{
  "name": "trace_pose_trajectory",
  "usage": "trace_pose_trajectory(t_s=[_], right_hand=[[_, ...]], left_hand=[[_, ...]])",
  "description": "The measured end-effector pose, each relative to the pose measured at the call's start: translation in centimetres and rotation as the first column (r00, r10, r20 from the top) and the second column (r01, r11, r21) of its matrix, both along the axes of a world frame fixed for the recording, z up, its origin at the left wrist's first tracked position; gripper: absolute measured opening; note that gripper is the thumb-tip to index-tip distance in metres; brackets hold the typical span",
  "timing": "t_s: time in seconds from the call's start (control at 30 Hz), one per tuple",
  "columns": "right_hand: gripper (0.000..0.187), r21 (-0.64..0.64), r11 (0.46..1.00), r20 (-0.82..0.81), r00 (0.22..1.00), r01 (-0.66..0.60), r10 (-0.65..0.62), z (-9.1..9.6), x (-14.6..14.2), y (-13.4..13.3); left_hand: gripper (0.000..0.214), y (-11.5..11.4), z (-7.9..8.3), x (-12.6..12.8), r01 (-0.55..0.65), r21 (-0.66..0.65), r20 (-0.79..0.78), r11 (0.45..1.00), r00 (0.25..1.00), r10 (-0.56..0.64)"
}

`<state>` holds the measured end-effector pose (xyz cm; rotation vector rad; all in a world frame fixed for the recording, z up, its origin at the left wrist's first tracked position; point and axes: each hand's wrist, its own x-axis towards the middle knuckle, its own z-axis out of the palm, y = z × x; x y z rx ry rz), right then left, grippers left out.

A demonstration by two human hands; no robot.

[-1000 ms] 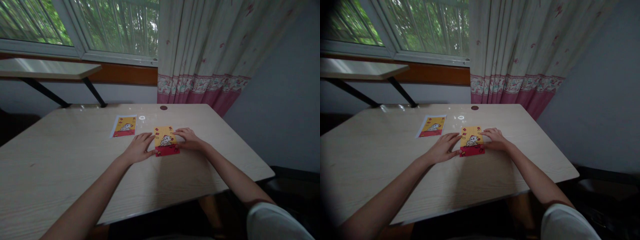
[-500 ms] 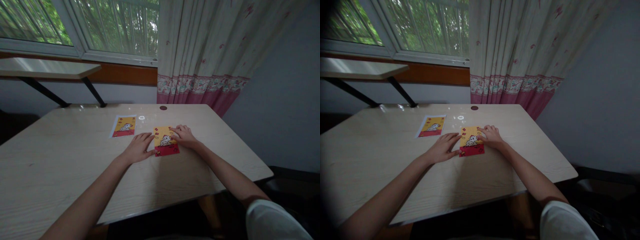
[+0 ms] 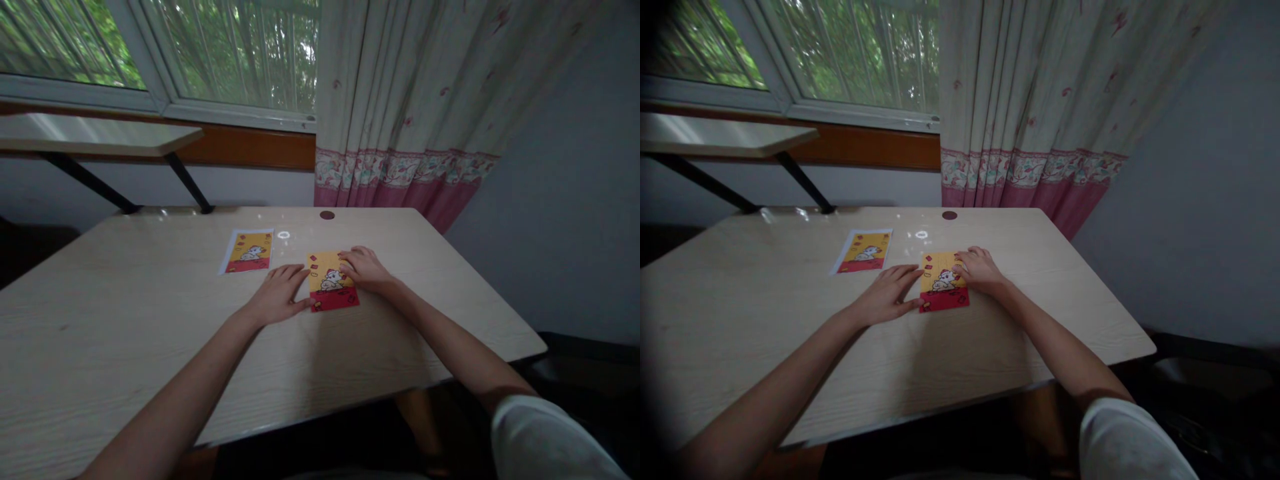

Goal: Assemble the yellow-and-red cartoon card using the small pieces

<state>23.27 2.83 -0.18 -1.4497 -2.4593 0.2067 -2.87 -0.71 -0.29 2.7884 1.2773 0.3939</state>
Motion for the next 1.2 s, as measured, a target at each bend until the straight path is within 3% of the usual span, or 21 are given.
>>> trace_pose_trajectory(t_s=[0.17,0.3,0.57,0.7,0.83,1.1,1.2], right_hand=[[0.044,-0.030,0.997,-0.137,0.989,-0.066,0.061,-0.3,1.3,0.2],[0.038,0.032,0.999,-0.226,0.974,0.024,-0.017,0.4,1.0,-0.8],[0.038,0.003,0.997,-0.009,0.997,0.082,-0.082,1.2,-5.1,-2.8],[0.040,-0.026,0.991,0.050,0.991,0.128,-0.127,1.3,-5.4,-3.2],[0.038,-0.080,0.980,0.095,0.980,0.180,-0.172,1.3,-1.7,-3.5],[0.036,-0.018,0.965,0.092,0.962,0.261,-0.259,-0.2,12.3,-3.7],[0.037,-0.026,0.959,0.063,0.958,0.282,-0.280,-0.8,15.9,-4.1]], left_hand=[[0.061,0.0,0.2,0.0,0.006,-0.031,0.035,1.000,0.999,-0.005],[0.057,0.3,0.1,-0.1,0.006,-0.069,0.129,0.998,0.992,0.003],[0.045,0.5,-0.4,-0.2,-0.012,-0.044,0.093,0.999,0.996,0.016],[0.043,0.5,-0.7,-0.3,-0.015,-0.040,0.101,0.999,0.995,0.019],[0.042,0.5,-0.7,-0.3,-0.011,-0.023,0.111,1.000,0.994,0.013],[0.041,0.5,-0.8,-0.3,-0.015,-0.020,0.129,1.000,0.991,0.017],[0.040,0.6,-0.7,-0.2,-0.015,-0.028,0.142,1.000,0.990,0.019]])
